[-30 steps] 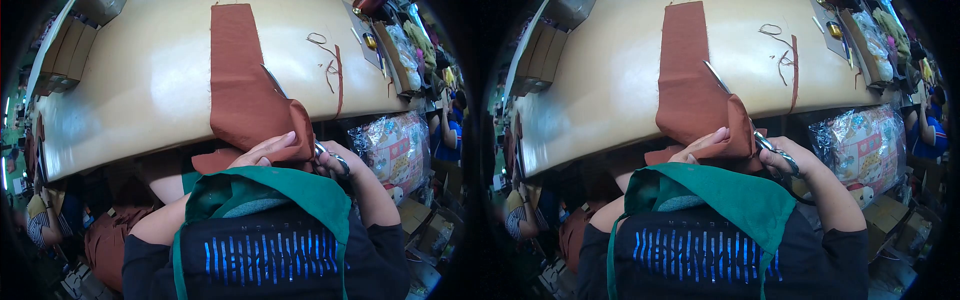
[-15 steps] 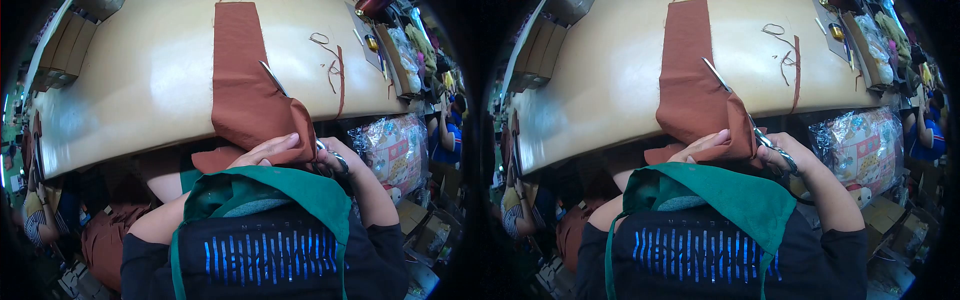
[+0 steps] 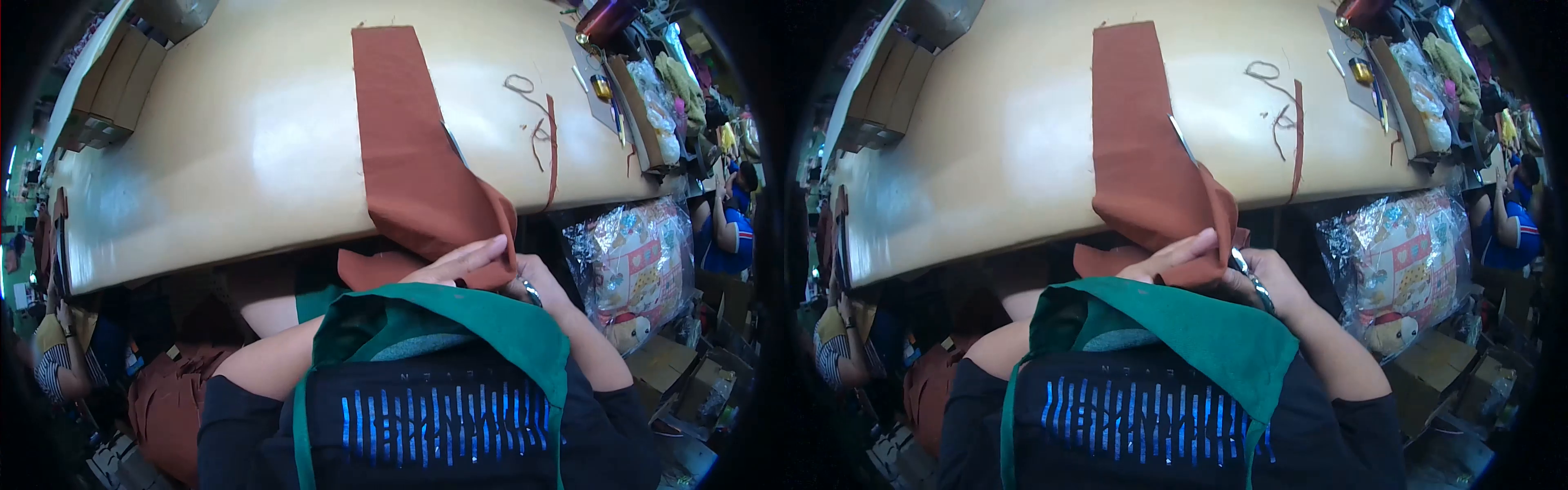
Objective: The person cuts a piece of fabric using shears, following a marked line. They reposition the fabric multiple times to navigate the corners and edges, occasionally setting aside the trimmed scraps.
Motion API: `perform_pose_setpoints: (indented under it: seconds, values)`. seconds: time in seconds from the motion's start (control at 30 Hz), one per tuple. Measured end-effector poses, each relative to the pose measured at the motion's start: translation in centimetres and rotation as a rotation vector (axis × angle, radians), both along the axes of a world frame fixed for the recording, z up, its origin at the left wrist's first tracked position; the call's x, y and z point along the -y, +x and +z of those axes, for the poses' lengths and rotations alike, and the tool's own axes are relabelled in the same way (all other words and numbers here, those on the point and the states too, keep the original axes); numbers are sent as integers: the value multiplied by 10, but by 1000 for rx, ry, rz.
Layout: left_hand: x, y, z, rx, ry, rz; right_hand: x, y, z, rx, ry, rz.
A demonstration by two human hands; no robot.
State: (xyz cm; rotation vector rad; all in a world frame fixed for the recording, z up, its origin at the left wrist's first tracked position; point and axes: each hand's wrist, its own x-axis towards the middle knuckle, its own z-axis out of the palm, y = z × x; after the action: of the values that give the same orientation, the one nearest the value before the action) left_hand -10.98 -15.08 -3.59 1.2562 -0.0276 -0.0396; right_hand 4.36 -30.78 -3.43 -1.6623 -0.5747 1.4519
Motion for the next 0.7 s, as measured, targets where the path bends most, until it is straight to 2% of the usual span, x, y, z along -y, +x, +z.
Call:
perform_pose_setpoints:
  seconds: [0.03, 0.13, 0.17, 0.2, 0.27, 0.37, 0.6, 0.7]
  values:
    - [0, 3, 2, 22, 46, 2, 1, 1, -1, 18, -30, 12]
    - [-27, 6, 12, 317, 903, 106, 4, 5, -7, 64, 69, 78]
    - [-42, 7, 4, 455, 1271, 192, 2, 5, -3, 105, 50, 100]
    - [-47, 8, 2, 479, 1522, 305, -1, 6, 3, 145, 27, 121]
    - [-51, 5, 5, 307, 1715, 245, -2, 7, 4, 182, 2, 139]
    - [-49, 9, 0, 125, 1752, 200, -1, 8, 0, 171, -1, 122]
    - [-46, 27, 0, 194, 1582, 127, -3, 8, 8, 100, -14, 66]
    - [-41, 36, 9, 75, 1487, 91, 0, 10, 8, 109, -11, 67]
